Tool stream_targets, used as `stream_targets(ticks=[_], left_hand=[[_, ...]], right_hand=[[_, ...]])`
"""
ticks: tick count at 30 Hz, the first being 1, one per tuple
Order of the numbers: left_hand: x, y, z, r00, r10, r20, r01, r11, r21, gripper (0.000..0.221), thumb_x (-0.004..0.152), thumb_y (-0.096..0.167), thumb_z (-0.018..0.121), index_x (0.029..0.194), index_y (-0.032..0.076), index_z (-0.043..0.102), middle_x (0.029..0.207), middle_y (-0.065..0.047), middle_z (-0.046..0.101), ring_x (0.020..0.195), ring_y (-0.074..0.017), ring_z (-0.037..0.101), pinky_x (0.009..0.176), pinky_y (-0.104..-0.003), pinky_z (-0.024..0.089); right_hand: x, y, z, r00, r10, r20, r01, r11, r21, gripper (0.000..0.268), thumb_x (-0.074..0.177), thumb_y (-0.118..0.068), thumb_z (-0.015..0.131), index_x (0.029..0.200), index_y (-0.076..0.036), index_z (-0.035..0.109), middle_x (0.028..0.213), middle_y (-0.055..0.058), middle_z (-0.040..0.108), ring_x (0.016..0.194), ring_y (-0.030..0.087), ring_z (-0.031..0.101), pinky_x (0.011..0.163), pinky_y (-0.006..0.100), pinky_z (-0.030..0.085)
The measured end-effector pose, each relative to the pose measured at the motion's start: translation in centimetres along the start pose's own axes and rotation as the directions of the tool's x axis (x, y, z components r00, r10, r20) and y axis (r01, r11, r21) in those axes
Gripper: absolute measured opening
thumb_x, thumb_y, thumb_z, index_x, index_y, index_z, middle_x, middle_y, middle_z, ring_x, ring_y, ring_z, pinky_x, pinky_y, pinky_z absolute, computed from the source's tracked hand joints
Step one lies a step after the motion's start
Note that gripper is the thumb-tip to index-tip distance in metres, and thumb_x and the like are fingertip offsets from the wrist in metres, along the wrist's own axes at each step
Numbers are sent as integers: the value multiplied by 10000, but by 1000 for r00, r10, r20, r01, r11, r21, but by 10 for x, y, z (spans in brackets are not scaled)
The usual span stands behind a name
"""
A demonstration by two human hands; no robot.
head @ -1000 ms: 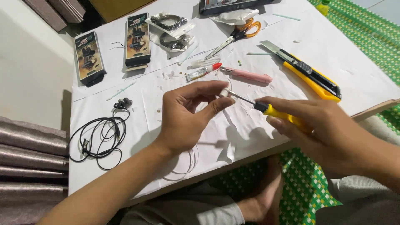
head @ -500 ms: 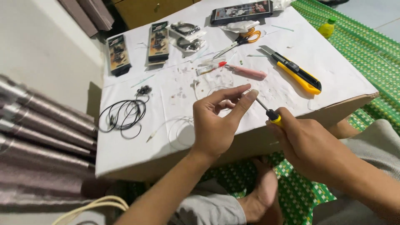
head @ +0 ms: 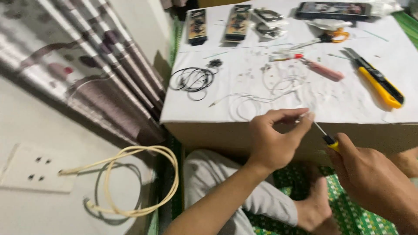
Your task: The person sits on the floor repairing a white earphone cable. They cut the cable insulation with a utility knife, strip the insulation, twist the exposed wire strands, apply glue from a tube, and use a screwdriver while working on the earphone plug and wiring.
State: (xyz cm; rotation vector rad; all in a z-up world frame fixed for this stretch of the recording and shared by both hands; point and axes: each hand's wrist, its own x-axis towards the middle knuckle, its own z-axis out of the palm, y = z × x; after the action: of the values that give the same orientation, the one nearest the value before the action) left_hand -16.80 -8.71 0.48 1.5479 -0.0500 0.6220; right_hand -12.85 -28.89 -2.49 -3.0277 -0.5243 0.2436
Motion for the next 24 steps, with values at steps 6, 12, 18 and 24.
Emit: stream_targets(ticks=[6, 12, 18, 24], left_hand=[[-16, 12, -27, 995, -27, -91, 27, 1000, 4, 176, 865, 104, 740, 967, -39, 751, 794, -91, 728, 682, -116, 627, 668, -241, 545], [-35, 6, -60, 987, -8, -162, 30, 991, 133, 195, 844, 128, 753, 982, -11, 761, 812, -117, 738, 697, -140, 655, 660, -253, 563], [-53, 7, -87, 966, -20, -258, 65, 984, 168, 180, 876, 114, 747, 1003, -14, 762, 822, -101, 723, 711, -134, 651, 656, -245, 562], [-53, 41, -123, 947, 180, -266, -81, 936, 343, 155, 887, 102, 766, 1016, 17, 752, 826, -48, 640, 668, -100, 574, 589, -230, 502]], right_hand=[[-12, -22, 3, 993, -117, 13, 116, 993, 13, 174, 932, -223, 589, 1031, -149, 466, 588, 93, 777, 472, 290, 773, 503, 420, 551], [-17, -69, -2, 975, -213, 71, 215, 976, -25, 177, 971, -271, 556, 950, -118, 469, 472, 102, 704, 375, 282, 705, 466, 427, 496], [1, -75, 41, 777, -629, -22, 590, 741, -319, 104, 884, -162, 538, 944, -105, 602, 819, 50, 490, 325, 169, 529, 377, 382, 486], [-14, -142, -10, 909, -412, 62, 385, 887, 255, 122, 977, -201, 570, 973, -106, 494, 513, 117, 721, 345, 256, 657, 424, 438, 476]])
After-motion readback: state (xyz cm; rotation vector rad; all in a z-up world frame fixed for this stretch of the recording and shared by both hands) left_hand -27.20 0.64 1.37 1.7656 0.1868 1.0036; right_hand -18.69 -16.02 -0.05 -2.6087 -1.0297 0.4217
